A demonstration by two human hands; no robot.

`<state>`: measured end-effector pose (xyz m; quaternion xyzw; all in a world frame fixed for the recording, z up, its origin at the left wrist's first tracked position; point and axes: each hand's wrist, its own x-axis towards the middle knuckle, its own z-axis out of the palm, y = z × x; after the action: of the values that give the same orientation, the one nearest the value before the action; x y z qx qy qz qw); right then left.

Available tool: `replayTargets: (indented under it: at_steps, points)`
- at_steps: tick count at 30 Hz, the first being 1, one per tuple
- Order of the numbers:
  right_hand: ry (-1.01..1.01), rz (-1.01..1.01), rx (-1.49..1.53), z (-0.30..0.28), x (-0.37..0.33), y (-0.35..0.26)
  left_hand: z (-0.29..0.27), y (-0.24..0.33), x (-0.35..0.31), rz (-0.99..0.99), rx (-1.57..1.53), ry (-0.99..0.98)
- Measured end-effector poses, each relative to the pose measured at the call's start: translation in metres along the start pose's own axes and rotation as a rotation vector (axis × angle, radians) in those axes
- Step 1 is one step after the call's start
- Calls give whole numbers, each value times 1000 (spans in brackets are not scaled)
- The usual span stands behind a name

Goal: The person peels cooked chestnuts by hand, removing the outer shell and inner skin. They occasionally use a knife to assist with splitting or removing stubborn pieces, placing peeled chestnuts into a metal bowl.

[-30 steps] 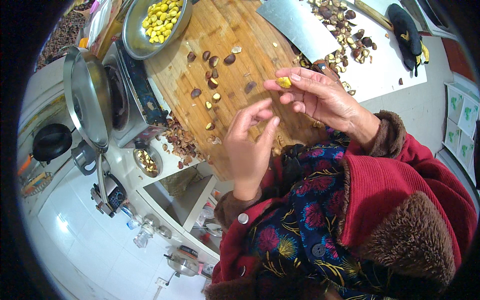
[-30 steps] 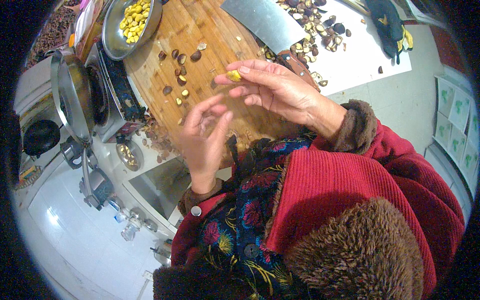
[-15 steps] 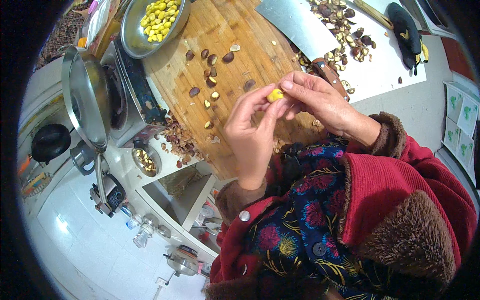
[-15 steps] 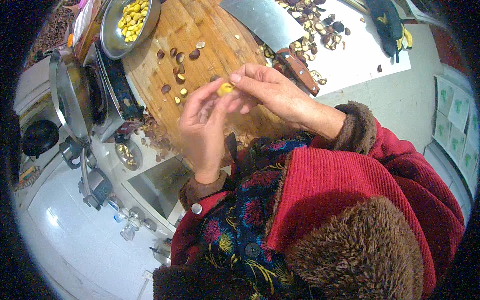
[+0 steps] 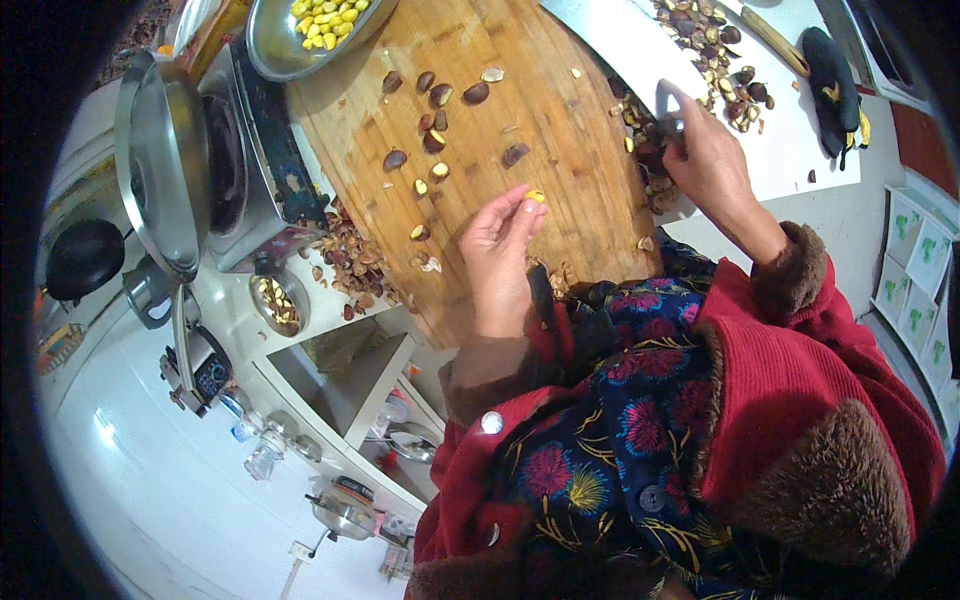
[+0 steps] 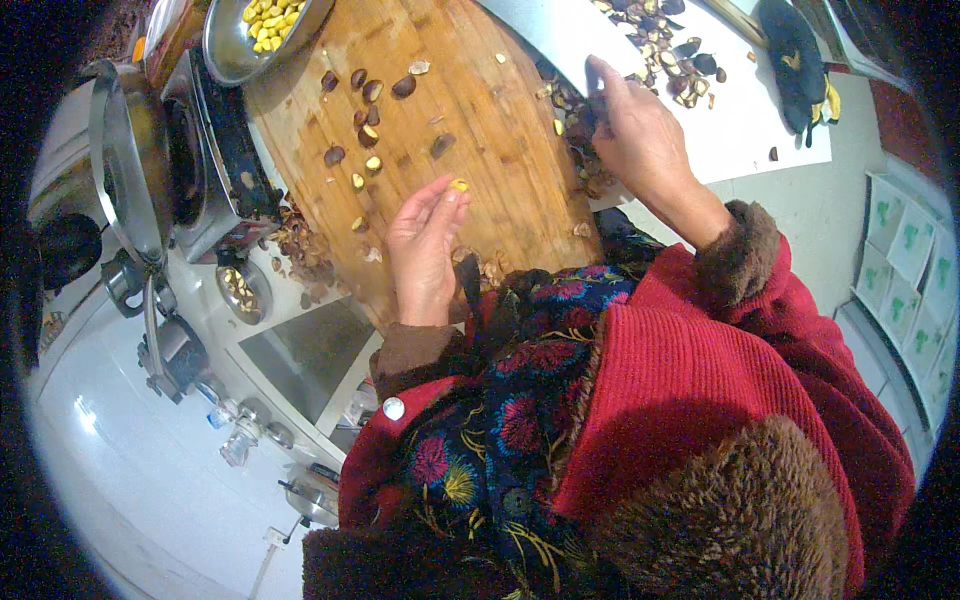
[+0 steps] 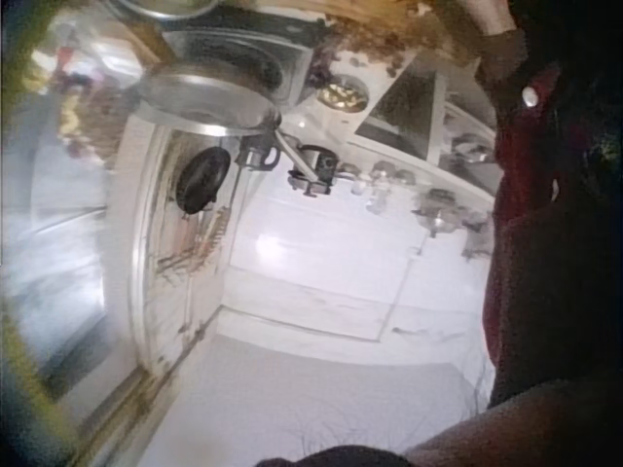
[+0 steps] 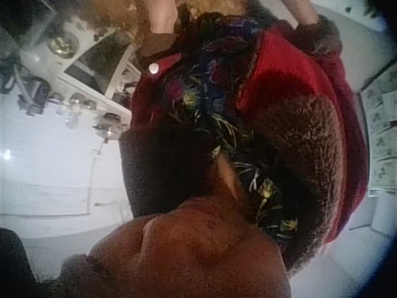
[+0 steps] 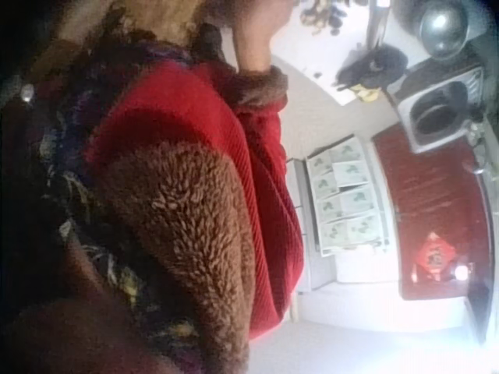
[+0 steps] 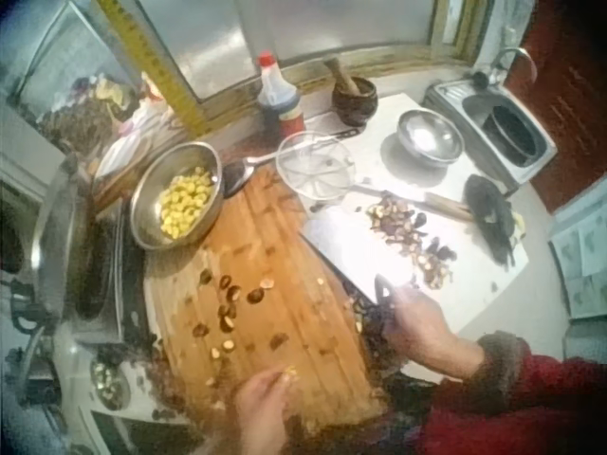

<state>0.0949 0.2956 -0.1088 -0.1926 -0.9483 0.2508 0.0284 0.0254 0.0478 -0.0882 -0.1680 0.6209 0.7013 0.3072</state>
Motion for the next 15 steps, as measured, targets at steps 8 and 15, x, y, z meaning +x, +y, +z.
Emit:
replayTargets:
  at_steps: [8, 15]
  points:
    - [-319, 194, 111, -69, -41, -22, -1, -23, -4, 60, 145, 145]
    - [-650, -105, 96, -80, -78, -30, 6, -24, -3, 33, 57, 246]
